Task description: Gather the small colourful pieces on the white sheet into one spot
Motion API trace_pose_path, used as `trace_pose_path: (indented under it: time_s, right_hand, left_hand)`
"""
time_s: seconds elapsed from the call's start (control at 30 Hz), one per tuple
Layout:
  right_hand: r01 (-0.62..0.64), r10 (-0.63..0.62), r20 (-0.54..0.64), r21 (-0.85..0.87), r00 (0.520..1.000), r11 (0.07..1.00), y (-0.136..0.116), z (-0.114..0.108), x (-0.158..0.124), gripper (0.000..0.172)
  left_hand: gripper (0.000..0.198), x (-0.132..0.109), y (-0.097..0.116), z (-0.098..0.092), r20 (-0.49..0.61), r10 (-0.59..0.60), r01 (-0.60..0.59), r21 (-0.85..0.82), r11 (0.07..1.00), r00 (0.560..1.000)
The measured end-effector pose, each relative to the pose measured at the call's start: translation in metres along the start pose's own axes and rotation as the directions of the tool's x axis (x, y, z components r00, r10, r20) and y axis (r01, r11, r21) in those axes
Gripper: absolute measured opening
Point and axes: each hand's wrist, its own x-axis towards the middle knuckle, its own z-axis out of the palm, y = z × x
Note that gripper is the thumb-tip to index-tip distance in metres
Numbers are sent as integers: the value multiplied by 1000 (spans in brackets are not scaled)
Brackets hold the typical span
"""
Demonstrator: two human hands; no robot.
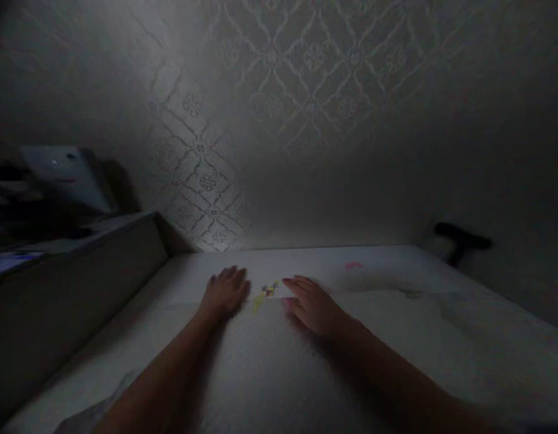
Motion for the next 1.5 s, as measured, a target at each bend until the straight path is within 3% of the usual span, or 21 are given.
trace_pose_path:
  time_s: [0.2,0.47,0.77,1.03,1.23,1.5]
  right_hand:
    - [17,-17,19,5,1000,1000,-12,18,12,50]
    - [174,-174,-26,15,984,985,-9,17,8,42]
    - [133,-134,6,91,991,987,-10,11,15,37]
    - [109,-109,-6,32,994,994,-7,13,9,41]
    - [157,-157,9,21,988,987,-10,17,14,38]
    - [169,-169,4,-41,986,985,8,8,-4,36]
  left_hand:
    - [50,-3,1,-5,-18,3,-2,18,1000,1000]
    - [50,-4,3,-6,-26,0,0,-11,1000,1000]
    - [50,-4,3,-7,-29,10,-10,2,1000,1000]
    - [52,-3,2,-4,-33,11,-11,-16,1000,999]
    - [51,-4,4,-7,-30,-1,1,-20,1000,1000]
    - [49,-4,3,-7,-34,13,-14,-28,1000,999]
